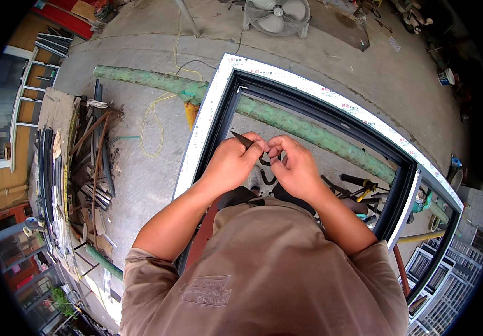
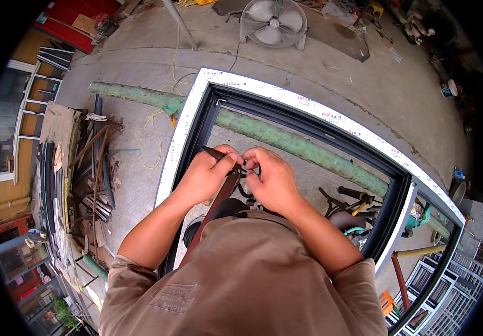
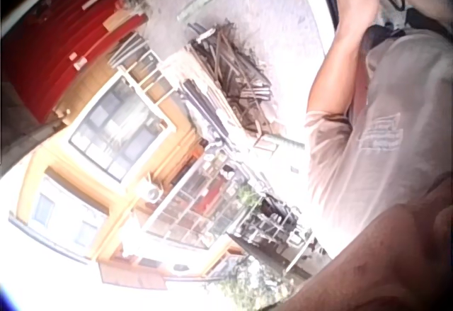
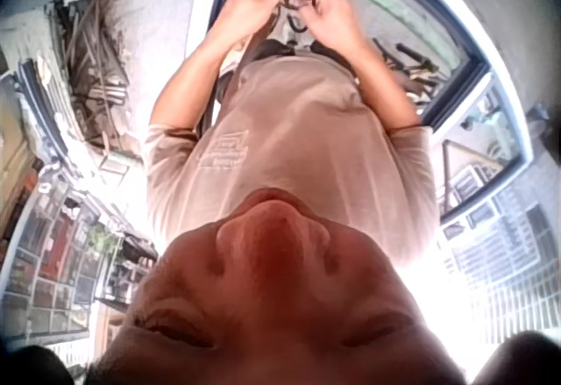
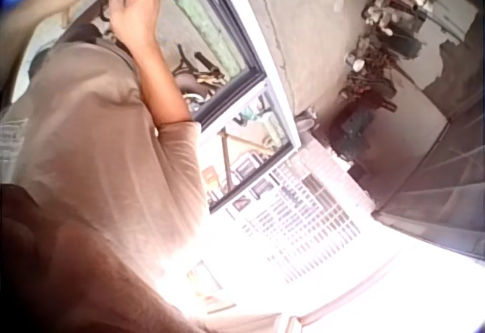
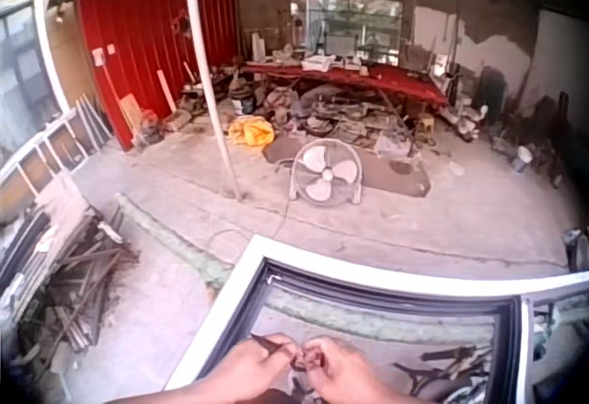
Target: The person installs a rubber seal into a window frame. They cut a rubber strip with scissors and then press it into the channel of a metal frame by hand.
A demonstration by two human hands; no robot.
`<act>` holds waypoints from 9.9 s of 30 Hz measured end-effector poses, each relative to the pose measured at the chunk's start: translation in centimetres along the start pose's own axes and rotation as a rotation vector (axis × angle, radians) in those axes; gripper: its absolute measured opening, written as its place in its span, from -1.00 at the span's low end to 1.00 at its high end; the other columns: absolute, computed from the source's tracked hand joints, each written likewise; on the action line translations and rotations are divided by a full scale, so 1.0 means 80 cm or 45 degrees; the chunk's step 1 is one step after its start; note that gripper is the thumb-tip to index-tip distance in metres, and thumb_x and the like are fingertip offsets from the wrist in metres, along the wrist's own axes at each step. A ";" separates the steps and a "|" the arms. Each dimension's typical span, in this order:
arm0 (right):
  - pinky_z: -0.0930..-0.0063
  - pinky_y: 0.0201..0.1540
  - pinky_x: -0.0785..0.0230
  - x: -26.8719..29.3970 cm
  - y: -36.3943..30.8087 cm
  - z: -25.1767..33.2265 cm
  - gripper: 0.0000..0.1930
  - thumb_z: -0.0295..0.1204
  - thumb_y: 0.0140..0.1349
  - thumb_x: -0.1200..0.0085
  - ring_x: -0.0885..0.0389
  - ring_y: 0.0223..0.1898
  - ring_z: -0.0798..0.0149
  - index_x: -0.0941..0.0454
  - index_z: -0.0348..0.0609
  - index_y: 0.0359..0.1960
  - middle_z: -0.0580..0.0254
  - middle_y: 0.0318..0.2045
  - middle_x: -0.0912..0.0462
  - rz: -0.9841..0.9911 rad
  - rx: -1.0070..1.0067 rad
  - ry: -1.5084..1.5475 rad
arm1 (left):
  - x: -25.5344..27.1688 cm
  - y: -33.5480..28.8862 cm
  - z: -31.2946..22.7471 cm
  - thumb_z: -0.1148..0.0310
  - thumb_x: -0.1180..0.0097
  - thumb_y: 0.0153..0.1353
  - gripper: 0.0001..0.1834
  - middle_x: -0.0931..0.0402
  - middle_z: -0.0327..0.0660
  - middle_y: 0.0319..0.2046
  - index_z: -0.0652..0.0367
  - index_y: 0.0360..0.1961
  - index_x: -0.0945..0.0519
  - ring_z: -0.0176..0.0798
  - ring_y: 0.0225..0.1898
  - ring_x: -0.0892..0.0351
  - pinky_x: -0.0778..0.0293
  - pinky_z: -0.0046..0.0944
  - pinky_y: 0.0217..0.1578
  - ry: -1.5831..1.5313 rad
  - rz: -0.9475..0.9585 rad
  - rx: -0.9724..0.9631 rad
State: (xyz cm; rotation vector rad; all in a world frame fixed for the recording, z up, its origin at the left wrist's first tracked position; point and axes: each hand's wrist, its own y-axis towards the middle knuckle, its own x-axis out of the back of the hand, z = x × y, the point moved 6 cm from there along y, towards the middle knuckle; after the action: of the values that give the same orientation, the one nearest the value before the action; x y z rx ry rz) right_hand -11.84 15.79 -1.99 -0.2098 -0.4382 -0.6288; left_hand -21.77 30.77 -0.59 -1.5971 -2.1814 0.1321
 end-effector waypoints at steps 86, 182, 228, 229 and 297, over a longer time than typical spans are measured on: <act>0.00 -0.04 -0.57 -0.021 -0.041 -0.002 -0.52 -0.04 0.56 -0.24 -0.79 -0.14 -0.26 -0.48 -0.30 0.00 -0.22 -0.20 -0.75 0.801 -0.016 0.131 | -0.032 -0.093 0.050 0.45 -0.28 0.59 -0.77 -0.76 -0.19 -0.22 0.25 0.17 -0.64 -0.43 -0.36 -0.70 -0.61 -0.40 -0.31 -0.929 -0.875 -0.081; 0.40 -0.24 -0.57 -0.007 -0.004 -0.011 -0.75 -0.41 0.42 -0.45 -0.69 -0.32 0.48 -0.60 -0.26 -0.14 0.18 -0.33 -0.81 0.260 -0.098 0.420 | -0.052 -0.061 0.046 0.40 -0.27 0.59 -0.91 -0.72 -0.25 -0.32 0.16 -0.01 -0.65 -0.44 -0.43 -0.59 -0.46 -0.38 -0.37 -1.129 -0.795 0.040; 0.26 -0.36 -0.55 0.040 0.079 -0.022 -0.71 -0.45 0.21 -0.54 -0.66 -0.53 0.14 -0.58 -0.16 -0.25 0.23 -0.47 -0.69 -0.150 0.378 0.239 | -0.009 0.055 -0.028 0.49 -0.25 0.29 -0.58 -0.60 -0.15 -0.17 0.21 0.19 -0.76 -0.04 -0.17 -0.80 -0.77 -0.04 -0.25 1.452 -0.993 0.031; 0.26 -0.36 -0.55 0.041 0.078 -0.023 -0.71 -0.45 0.21 -0.54 -0.66 -0.53 0.14 -0.58 -0.16 -0.25 0.23 -0.47 -0.69 -0.146 0.383 0.250 | -0.011 0.055 -0.030 0.49 -0.25 0.29 -0.58 -0.60 -0.15 -0.17 0.21 0.19 -0.76 -0.04 -0.17 -0.80 -0.77 -0.04 -0.25 1.462 -0.997 0.037; 0.02 0.04 -0.59 0.250 0.101 0.055 -0.56 -0.29 0.23 -0.54 -0.78 -0.04 -0.21 -0.76 -0.23 0.08 -0.07 -0.05 -0.79 -0.148 0.252 -0.779 | -0.011 0.083 -0.017 0.46 -0.16 0.49 -0.85 -0.58 -0.07 -0.22 0.32 -0.06 -0.67 -0.05 -0.38 -0.82 -0.77 -0.02 -0.42 1.569 -0.939 -0.098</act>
State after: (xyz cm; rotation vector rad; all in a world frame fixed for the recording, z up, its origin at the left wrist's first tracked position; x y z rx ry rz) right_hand 6.05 13.14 10.60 -0.1867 -1.1032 -0.6240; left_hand -15.13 31.95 -1.73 -0.4684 -1.5436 -0.9028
